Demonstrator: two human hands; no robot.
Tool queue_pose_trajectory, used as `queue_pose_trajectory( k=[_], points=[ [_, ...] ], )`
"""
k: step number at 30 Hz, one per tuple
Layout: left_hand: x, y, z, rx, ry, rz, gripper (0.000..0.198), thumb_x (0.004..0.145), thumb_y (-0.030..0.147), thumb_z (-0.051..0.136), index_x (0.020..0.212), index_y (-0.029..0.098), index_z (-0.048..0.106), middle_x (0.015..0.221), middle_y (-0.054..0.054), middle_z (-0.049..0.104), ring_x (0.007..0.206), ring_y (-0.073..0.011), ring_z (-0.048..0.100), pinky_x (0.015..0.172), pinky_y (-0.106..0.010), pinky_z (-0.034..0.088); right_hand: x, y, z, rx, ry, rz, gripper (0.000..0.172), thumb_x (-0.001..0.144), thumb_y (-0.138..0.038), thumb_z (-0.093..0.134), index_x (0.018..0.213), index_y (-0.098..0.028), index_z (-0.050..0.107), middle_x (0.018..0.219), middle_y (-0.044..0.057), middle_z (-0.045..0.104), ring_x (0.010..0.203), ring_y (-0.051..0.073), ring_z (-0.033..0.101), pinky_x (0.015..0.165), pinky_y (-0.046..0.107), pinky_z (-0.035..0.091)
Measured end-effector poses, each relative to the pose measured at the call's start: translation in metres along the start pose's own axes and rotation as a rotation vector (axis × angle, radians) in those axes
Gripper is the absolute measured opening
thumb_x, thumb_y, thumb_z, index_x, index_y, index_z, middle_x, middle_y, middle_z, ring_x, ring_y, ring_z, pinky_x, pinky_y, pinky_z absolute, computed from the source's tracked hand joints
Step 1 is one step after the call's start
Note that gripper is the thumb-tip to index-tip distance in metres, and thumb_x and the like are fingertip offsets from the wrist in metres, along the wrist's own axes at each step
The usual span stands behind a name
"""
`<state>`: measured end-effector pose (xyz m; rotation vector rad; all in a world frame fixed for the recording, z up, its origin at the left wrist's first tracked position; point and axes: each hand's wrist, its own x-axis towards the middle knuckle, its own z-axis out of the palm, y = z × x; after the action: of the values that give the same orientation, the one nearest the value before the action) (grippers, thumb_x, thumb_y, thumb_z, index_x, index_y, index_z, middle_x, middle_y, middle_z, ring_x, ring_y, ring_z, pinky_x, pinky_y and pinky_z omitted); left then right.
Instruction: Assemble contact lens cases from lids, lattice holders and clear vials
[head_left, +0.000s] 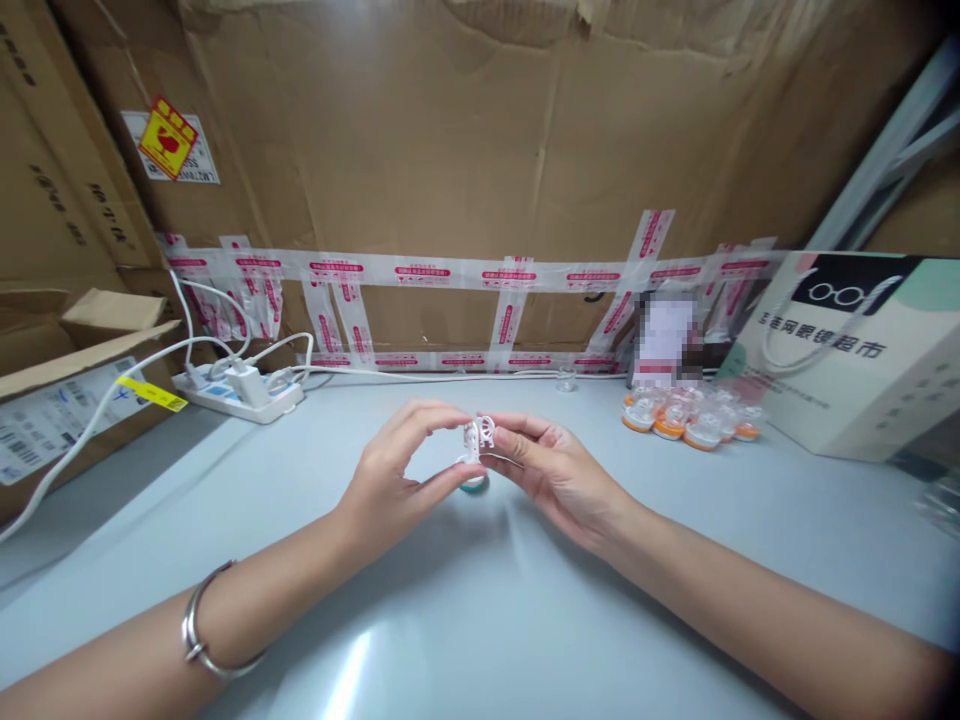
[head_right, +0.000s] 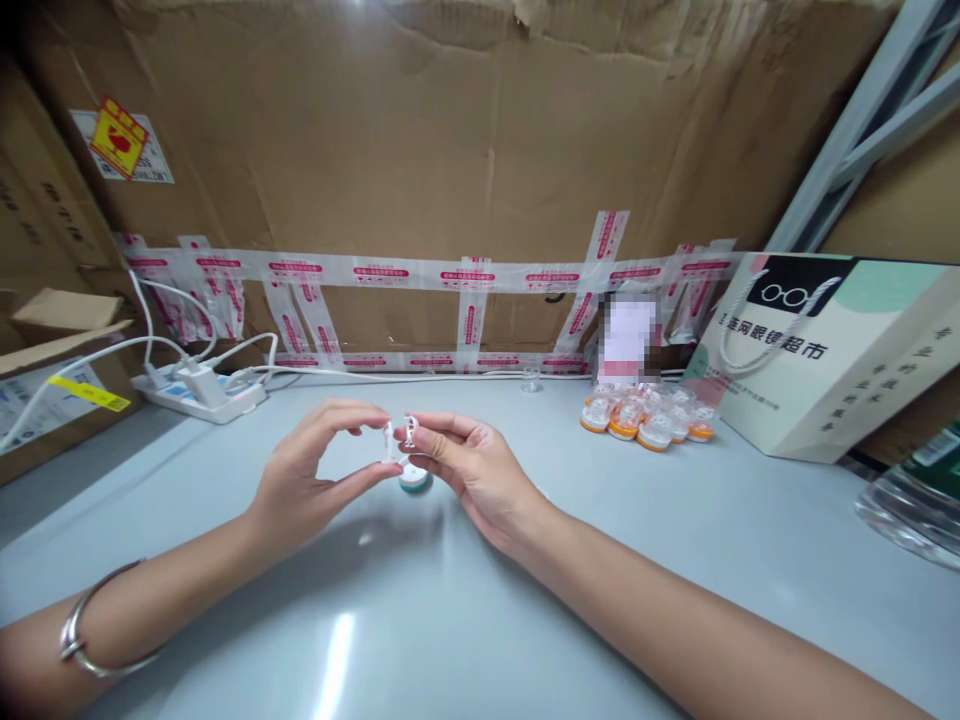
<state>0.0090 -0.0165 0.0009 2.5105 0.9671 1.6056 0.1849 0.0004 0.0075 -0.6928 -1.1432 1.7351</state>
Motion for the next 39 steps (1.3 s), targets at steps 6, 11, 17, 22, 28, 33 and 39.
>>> queue_pose_trajectory(
  k=[6,11,17,22,28,33,39],
  points=[
    [0.004,0.005,-0.003,0.057,-0.012,0.038,0.03,0.075,0.019,0.067,0.103,0.018,0.055,0.093,-0.005,0.061,0.088,-0.017,0.056,0.078,-0.031,0.047,-0.005,-0.002,0.006,-0.042,-0.046,-0.002,0.016,0.067,-0.027,0.072,0.082,-0.023,0.071,0.085,0.001,0.07,0.084,0.013,0.062,0.085,0.029,0.045],
    [0.004,0.005,-0.003,0.054,-0.027,0.029,0.031,0.075,0.021,0.067,0.103,0.018,0.055,0.093,-0.006,0.061,0.088,-0.0171,0.056,0.079,-0.031,0.047,-0.006,0.0,0.005,-0.044,-0.033,0.016,0.019,0.066,-0.027,0.073,0.084,-0.023,0.071,0.087,0.002,0.071,0.087,0.014,0.062,0.086,0.03,0.044],
    [0.004,0.005,0.0,0.069,-0.042,0.067,0.029,0.075,0.022,0.067,0.102,0.018,0.056,0.092,-0.005,0.062,0.088,-0.0173,0.056,0.079,-0.032,0.047,-0.004,0.003,0.005,-0.021,-0.034,0.025,0.019,0.066,-0.026,0.073,0.084,-0.022,0.07,0.088,0.002,0.07,0.086,0.014,0.062,0.085,0.028,0.045],
    [0.002,0.004,0.002,0.111,-0.039,0.053,0.028,0.076,0.022,0.067,0.101,0.018,0.056,0.092,-0.006,0.062,0.088,-0.0186,0.057,0.077,-0.035,0.047,-0.003,0.003,0.004,-0.016,-0.018,0.038,0.017,0.066,-0.025,0.073,0.082,-0.021,0.071,0.085,0.002,0.071,0.086,0.013,0.063,0.086,0.028,0.045],
    [0.0,0.004,0.002,0.169,-0.037,0.033,0.021,0.076,0.019,0.066,0.095,0.017,0.057,0.091,-0.006,0.061,0.085,-0.018,0.057,0.074,-0.035,0.046,-0.005,0.003,0.006,-0.061,-0.005,0.044,0.019,0.066,-0.027,0.072,0.085,-0.021,0.071,0.087,0.003,0.071,0.087,0.015,0.063,0.087,0.031,0.044],
    [-0.003,0.003,0.006,0.201,-0.052,0.016,0.018,0.076,0.017,0.065,0.091,0.018,0.057,0.088,-0.004,0.061,0.081,-0.0158,0.057,0.073,-0.033,0.045,-0.005,0.009,0.006,-0.133,0.073,-0.014,0.024,0.064,-0.028,0.074,0.086,-0.019,0.069,0.086,0.004,0.071,0.076,0.014,0.063,0.078,0.032,0.046],
    [-0.005,0.002,0.015,0.223,-0.054,0.009,0.018,0.075,0.015,0.066,0.09,0.019,0.057,0.087,-0.002,0.061,0.081,-0.0152,0.057,0.074,-0.032,0.041,-0.003,0.017,0.004,-0.202,0.171,-0.078,0.022,0.064,-0.029,0.074,0.08,-0.017,0.066,0.078,0.004,0.071,0.069,0.013,0.064,0.07,0.029,0.048]
  ],
)
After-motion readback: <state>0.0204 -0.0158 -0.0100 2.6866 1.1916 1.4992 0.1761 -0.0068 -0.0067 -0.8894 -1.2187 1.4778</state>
